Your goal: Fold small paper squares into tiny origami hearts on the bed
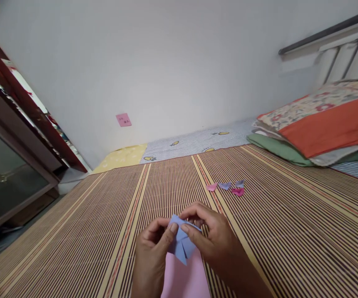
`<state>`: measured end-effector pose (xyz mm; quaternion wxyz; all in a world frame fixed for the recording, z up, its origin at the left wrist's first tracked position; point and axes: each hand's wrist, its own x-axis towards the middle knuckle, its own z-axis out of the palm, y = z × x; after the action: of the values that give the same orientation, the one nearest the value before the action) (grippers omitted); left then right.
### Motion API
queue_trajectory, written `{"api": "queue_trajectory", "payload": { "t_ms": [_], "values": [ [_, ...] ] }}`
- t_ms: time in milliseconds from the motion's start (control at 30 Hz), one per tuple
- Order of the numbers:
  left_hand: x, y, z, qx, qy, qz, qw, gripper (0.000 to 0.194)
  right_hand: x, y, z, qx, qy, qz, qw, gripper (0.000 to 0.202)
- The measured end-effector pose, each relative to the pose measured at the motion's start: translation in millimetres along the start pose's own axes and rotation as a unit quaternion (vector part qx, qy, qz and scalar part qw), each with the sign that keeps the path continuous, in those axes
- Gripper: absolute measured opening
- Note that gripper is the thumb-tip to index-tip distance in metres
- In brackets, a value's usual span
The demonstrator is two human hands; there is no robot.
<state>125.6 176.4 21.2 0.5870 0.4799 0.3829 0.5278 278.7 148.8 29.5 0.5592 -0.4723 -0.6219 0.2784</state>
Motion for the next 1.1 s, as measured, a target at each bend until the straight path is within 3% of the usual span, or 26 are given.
{"api": "queue_trajectory", "payload": {
  "t_ms": [167,267,567,1100],
  "values": [
    [-1.2,1.3,2.4,0.000,0.044,0.036,0.998,0.027,-3.0,11.4,-4.1,0.080,-0.043,0.093,0.992,0.013],
    [-2.5,1.7,2.1,0.021,0.051,0.045,0.997,0.027,-4.5,14.4,-5.2,0.121,-0.057,0.114,0.984,0.016],
    [-3.2,-1.3,-2.0,0.051,0.029,0.069,0.996,0.023,-2.1,9.8,-7.3,0.085,-0.025,0.077,0.993,0.017],
    [1.2,-3.4,-3.4,-0.056,0.006,0.027,0.998,0.019,-1.5,5.3,-8.0,0.068,-0.016,0.064,0.996,0.016]
  ]
}}
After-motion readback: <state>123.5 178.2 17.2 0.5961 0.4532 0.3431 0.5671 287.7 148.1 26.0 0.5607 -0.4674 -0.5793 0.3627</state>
